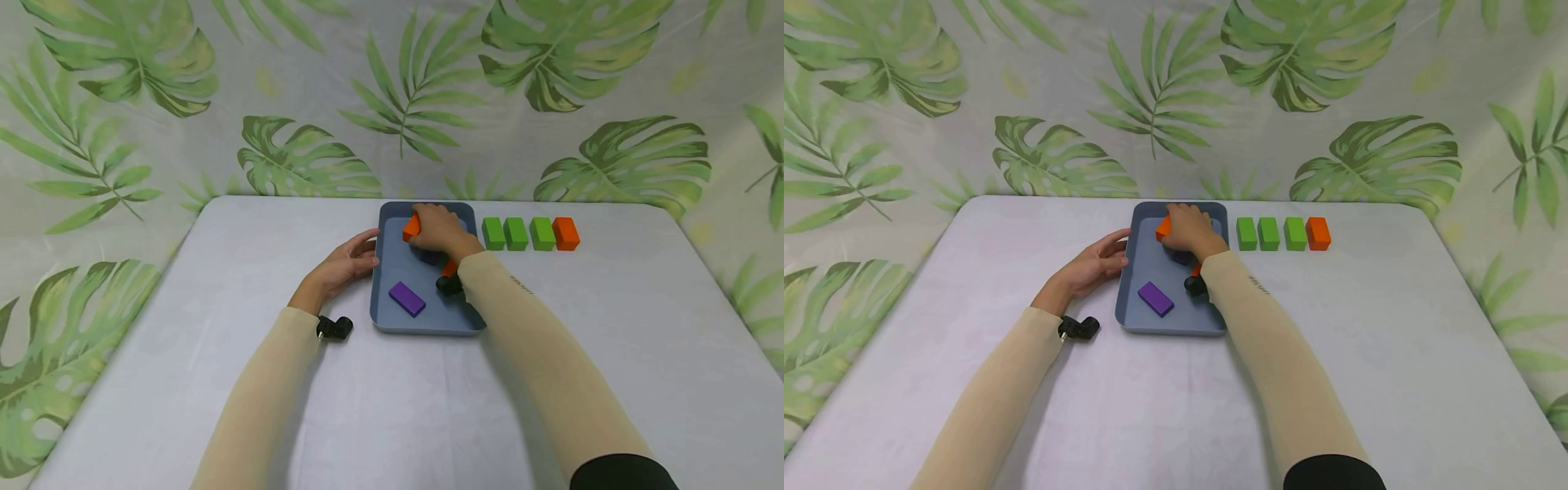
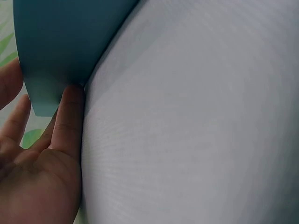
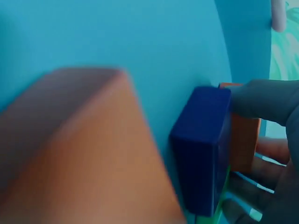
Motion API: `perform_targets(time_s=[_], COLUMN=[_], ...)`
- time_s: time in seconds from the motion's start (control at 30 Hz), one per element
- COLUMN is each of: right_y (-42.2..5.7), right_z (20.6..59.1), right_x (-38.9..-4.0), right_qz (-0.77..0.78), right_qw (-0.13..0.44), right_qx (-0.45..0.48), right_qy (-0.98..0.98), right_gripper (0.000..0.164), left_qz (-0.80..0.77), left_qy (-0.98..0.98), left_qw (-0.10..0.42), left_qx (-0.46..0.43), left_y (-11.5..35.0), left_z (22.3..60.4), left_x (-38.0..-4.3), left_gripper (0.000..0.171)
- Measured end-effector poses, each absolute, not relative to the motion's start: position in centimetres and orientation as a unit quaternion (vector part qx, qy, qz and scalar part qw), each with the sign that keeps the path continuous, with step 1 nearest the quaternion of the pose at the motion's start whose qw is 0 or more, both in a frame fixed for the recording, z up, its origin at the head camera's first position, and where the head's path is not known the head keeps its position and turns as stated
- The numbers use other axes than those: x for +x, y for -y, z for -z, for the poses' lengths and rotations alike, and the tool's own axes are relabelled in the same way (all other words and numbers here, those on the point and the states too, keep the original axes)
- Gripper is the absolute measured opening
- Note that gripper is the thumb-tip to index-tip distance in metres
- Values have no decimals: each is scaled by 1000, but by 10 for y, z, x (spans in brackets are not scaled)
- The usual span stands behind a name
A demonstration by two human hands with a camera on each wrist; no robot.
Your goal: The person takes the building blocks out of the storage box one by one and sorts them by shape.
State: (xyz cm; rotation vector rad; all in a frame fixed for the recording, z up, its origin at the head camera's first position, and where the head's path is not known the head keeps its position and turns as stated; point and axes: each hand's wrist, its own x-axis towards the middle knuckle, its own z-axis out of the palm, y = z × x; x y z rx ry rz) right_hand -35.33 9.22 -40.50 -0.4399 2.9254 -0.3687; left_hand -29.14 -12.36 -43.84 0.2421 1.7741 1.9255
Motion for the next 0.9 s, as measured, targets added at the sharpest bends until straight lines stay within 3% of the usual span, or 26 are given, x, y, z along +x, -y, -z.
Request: perform_targets(time_s=[0.43, 0.9], right_y=[-96, -101], right_z=[405, 401], right_x=[-351, -350], right_qz=[134, 208], right_qw=[98, 70], right_qx=[-168, -172], right_qy=[-972, -960], right_gripper=[72, 72], left_qz=[-707, -705], left_qy=[-657, -658], left_qw=[250, 250], left_qx=[83, 85], left_y=[123, 123], left_z=[438, 437], left_x=[-291, -291], left_gripper=[66, 66])
